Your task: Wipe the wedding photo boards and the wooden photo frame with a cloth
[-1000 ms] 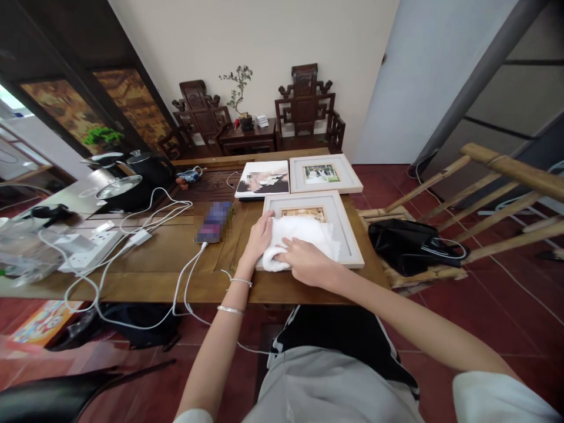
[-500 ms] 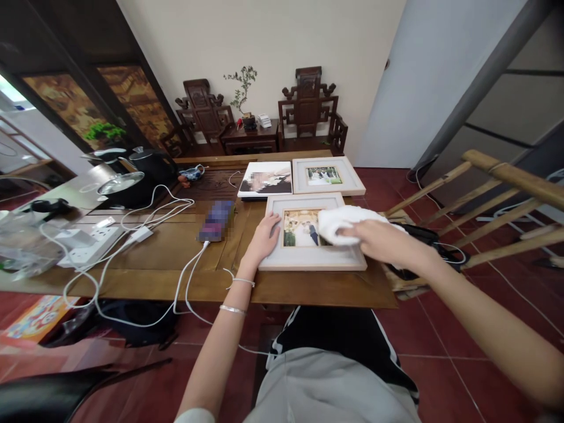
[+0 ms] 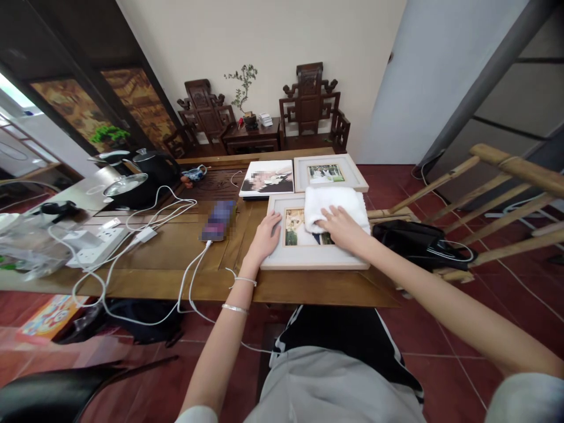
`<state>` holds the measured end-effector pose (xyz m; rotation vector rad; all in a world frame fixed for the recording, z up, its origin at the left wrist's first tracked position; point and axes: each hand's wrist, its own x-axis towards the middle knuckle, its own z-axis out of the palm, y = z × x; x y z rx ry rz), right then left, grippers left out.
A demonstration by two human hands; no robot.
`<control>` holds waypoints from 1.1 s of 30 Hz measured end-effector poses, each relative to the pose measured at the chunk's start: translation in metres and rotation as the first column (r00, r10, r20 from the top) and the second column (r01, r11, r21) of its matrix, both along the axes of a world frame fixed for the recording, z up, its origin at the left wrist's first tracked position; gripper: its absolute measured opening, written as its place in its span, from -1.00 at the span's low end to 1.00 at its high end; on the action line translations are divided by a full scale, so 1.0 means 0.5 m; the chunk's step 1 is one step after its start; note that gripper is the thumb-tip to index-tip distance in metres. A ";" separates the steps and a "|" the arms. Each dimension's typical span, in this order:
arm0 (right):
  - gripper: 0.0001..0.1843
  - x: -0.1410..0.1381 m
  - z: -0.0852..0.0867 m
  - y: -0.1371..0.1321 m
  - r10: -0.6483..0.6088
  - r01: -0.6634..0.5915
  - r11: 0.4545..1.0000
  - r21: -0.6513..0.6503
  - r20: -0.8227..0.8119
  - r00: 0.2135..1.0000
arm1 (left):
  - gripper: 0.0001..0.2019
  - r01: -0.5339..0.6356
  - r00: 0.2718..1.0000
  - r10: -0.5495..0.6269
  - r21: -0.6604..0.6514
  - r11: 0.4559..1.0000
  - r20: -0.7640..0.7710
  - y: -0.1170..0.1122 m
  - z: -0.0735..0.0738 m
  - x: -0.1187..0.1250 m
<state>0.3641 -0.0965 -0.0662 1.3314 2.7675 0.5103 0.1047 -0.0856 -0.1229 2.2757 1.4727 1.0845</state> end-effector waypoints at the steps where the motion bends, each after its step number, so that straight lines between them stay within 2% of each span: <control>1: -0.46 -0.001 0.005 -0.031 0.007 -0.007 1.000 -0.030 -0.002 1.000 | -0.63 -0.002 1.000 0.002 -0.003 1.000 0.002 0.000 0.001 0.001; 6: -0.41 -0.003 0.072 -0.170 0.035 -0.041 0.960 -0.277 -0.027 0.999 | -0.62 -0.013 1.000 0.013 -0.012 1.000 0.002 -0.002 0.003 0.004; 10: -0.38 -0.010 0.112 -0.214 0.059 -0.091 0.920 -0.381 -0.093 0.994 | -0.62 -0.008 1.000 0.008 -0.008 1.000 0.007 -0.003 0.003 0.003; 12: -0.34 -0.014 0.107 -0.202 0.036 -0.075 0.919 -0.387 -0.107 0.994 | -0.63 0.005 1.000 -0.005 -0.008 1.000 0.004 -0.003 0.003 0.002; 14: -0.29 -0.013 0.085 -0.167 0.011 -0.057 0.930 -0.363 -0.129 0.992 | -0.63 0.015 1.000 -0.015 -0.010 1.000 -0.007 -0.003 0.004 0.000; 18: -0.23 0.002 0.025 -0.048 0.075 -0.115 0.971 -0.208 -0.191 0.979 | -0.63 0.017 0.999 -0.017 -0.013 1.000 -0.032 -0.003 0.004 -0.002; 20: -0.23 0.009 0.006 0.018 0.118 -0.150 0.977 -0.154 -0.199 0.973 | -0.63 0.014 0.999 -0.015 -0.010 1.000 -0.044 -0.003 0.005 -0.003; 23: -0.24 0.007 0.001 0.100 0.099 -0.119 0.988 -0.094 -0.195 0.976 | -0.62 0.017 0.998 -0.018 -0.017 1.000 -0.057 -0.003 0.007 -0.005; 25: -0.25 -0.001 0.005 0.131 0.054 -0.070 0.994 -0.079 -0.188 0.981 | -0.62 0.024 0.998 -0.026 -0.025 0.999 -0.055 -0.003 0.007 -0.006; 27: -0.28 -0.010 0.006 0.140 0.015 -0.031 0.996 -0.085 -0.181 0.983 | -0.62 0.024 0.999 -0.025 -0.024 0.999 -0.048 -0.003 0.007 -0.006; 29: -0.29 -0.019 0.005 0.123 0.002 -0.018 0.994 -0.103 -0.159 0.987 | -0.63 0.021 0.999 -0.022 -0.018 1.000 -0.040 -0.003 0.006 -0.006; 33: -0.30 -0.026 0.011 0.017 0.023 -0.039 0.984 -0.172 -0.092 0.995 | -0.64 0.014 1.000 -0.015 -0.006 1.000 -0.025 -0.002 0.000 -0.003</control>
